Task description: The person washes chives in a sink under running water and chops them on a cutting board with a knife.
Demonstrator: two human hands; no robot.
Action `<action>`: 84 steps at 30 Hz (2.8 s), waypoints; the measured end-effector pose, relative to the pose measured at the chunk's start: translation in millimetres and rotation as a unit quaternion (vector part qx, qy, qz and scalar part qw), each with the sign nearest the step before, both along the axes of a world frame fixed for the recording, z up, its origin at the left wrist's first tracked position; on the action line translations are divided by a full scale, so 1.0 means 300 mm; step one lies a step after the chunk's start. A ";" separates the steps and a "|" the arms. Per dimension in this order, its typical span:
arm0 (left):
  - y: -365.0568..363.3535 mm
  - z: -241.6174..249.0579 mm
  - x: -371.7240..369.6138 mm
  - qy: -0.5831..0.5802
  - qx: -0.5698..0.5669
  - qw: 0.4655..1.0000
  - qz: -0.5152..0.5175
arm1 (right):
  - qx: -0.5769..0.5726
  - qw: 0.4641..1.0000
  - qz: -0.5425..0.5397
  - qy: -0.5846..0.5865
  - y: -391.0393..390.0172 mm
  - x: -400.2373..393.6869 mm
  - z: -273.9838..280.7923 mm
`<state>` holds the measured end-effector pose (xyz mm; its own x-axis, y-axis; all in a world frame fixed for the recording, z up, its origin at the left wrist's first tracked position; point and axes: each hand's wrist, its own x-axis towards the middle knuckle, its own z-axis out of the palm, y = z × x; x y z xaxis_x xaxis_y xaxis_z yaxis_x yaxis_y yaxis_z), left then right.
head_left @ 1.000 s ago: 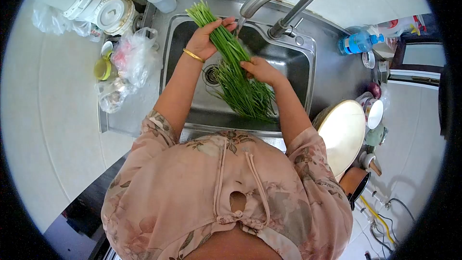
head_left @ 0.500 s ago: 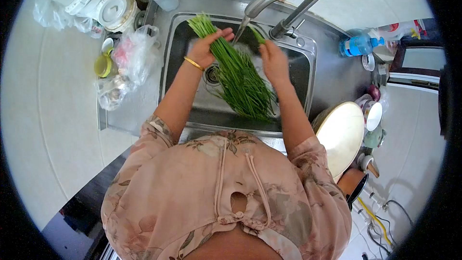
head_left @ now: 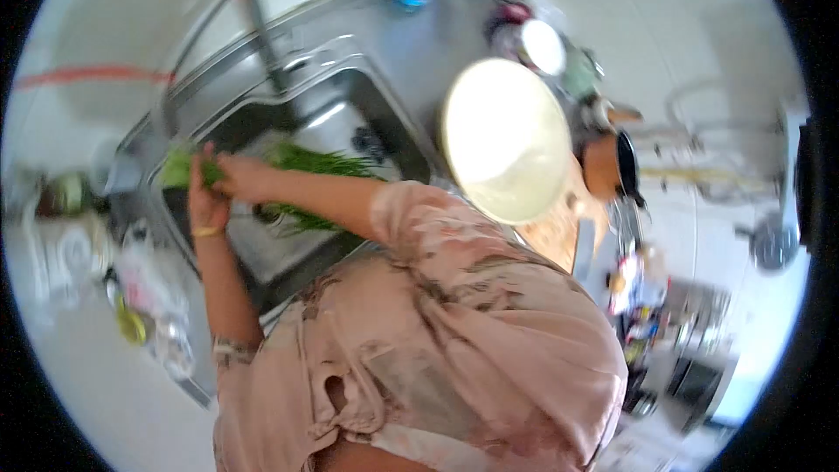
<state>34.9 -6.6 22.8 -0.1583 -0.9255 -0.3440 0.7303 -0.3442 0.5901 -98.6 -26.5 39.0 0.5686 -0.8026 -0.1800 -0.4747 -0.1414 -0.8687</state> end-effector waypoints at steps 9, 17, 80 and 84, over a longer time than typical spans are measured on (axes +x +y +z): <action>-0.068 0.063 -0.014 0.119 -0.222 0.961 -0.111 | 0.165 0.976 0.077 -0.121 -0.102 -0.041 0.141; -0.159 0.010 0.042 -0.070 -0.094 0.992 0.042 | 0.090 0.994 0.064 0.007 -0.124 -0.102 -0.006; -0.139 0.202 -0.183 -0.174 0.002 0.966 0.193 | -0.030 0.994 -0.057 -0.093 -0.028 -0.099 -0.097; -0.130 0.321 -0.101 -0.066 0.001 0.972 0.226 | -0.065 0.997 -0.026 -0.035 -0.052 -0.039 0.132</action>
